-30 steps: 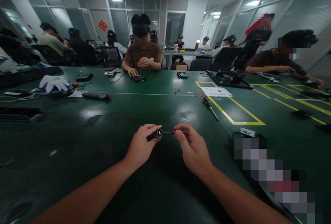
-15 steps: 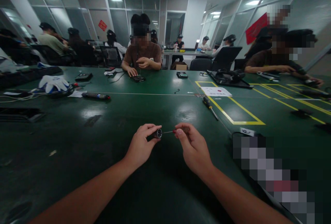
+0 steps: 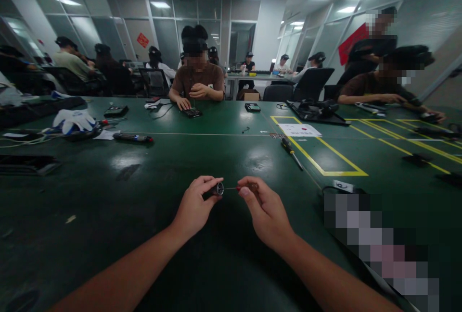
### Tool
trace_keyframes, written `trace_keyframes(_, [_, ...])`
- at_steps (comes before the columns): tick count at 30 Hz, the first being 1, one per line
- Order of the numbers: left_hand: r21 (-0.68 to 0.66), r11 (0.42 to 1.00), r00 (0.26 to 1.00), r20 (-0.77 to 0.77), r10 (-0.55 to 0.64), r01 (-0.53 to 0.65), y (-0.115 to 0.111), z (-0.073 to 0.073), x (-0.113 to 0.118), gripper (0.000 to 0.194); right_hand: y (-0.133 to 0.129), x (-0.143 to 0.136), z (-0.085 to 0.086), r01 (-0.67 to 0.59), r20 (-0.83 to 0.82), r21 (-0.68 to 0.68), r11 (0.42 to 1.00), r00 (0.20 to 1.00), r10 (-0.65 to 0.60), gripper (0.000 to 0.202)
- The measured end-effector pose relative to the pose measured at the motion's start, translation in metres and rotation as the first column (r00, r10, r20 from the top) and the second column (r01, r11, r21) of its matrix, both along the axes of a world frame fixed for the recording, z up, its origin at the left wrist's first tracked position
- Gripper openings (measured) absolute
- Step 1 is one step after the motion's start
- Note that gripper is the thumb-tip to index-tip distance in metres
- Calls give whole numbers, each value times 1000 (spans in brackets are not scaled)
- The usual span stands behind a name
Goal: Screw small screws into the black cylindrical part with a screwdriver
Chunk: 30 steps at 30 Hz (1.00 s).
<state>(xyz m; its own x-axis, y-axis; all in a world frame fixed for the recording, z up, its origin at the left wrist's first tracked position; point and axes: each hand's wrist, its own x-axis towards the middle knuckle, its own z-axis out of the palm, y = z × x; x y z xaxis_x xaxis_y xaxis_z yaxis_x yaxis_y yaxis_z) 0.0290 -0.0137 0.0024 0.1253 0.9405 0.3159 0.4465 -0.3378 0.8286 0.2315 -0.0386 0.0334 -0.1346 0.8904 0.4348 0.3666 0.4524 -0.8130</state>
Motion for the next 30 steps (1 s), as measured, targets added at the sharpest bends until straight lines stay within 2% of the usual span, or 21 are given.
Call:
trace_keyframes(4, [2, 1000, 1000, 4, -6, 6, 1, 1, 1, 47, 5, 0, -3, 53, -137, -48, 997, 989, -59, 20])
trace_keyframes(8, [15, 1000, 1000, 21, 9, -10, 3, -1, 0, 45, 2, -1, -1, -8, -19, -11, 1000, 1000, 8, 18])
trace_keyframes(10, [27, 1000, 1000, 12, 0, 0, 3, -2, -1, 45, 0, -2, -1, 3, 24, -15, 1000, 1000, -3, 19])
trace_keyframes(17, [44, 999, 1000, -21, -11, 12, 0, -3, -2, 47, 3, -1, -4, 94, -100, -42, 995, 990, -98, 22])
trace_keyframes(25, [-9, 1000, 1000, 20, 15, -15, -1, 3, 1, 44, 1, 1, -2, 163, -130, 15, 986, 979, -160, 22])
trace_keyframes(30, [-8, 1000, 999, 38, 16, -15, -1, 3, 0, 44, -2, 1, -1, 133, -145, 68, 989, 982, -122, 19])
